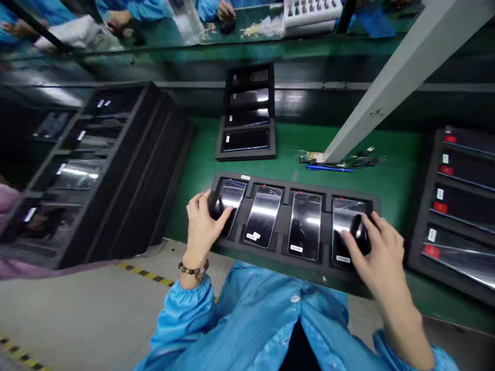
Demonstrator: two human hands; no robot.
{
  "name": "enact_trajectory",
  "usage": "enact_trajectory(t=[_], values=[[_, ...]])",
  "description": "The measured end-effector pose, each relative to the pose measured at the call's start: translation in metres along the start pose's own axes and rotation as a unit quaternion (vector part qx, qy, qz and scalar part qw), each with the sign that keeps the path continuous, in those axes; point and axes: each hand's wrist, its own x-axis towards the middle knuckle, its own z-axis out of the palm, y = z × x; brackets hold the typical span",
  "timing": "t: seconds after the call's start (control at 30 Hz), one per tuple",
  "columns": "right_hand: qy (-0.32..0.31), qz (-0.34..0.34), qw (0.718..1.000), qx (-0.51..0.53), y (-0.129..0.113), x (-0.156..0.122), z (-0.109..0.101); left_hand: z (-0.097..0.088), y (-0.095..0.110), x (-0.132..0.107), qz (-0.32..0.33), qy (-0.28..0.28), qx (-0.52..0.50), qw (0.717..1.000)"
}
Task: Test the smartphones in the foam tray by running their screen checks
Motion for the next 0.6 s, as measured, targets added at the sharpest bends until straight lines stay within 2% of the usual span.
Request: enact_trajectory(t=[0.07, 0.17, 0.27, 0.43, 0.6], values=[[-0.005, 0.018, 1.0, -0.019, -0.017, -0.017, 0.005, 0.008, 0.013, 0.004, 0.026, -0.057, 0.018, 0.998], [0.004, 0.039, 0.999, -0.034, -0.034, -0.031, 0.009, 0.016, 0.031, 0.009, 0.029, -0.106, 0.058, 0.992], [0.025, 0.042, 0.998, -0.033, -0.032, -0.024, 0.009, 0.021, 0.043, 0.012, 0.006, -0.111, 0.09, 0.99], [0.062, 0.029, 0.997, 0.021, -0.013, 0.004, 0.008, 0.028, 0.055, 0.012, -0.012, -0.1, 0.076, 0.992], [0.028, 0.055, 0.998, -0.012, -0.015, 0.006, 0.005, 0.034, 0.063, 0.011, -0.02, -0.092, 0.052, 0.994]])
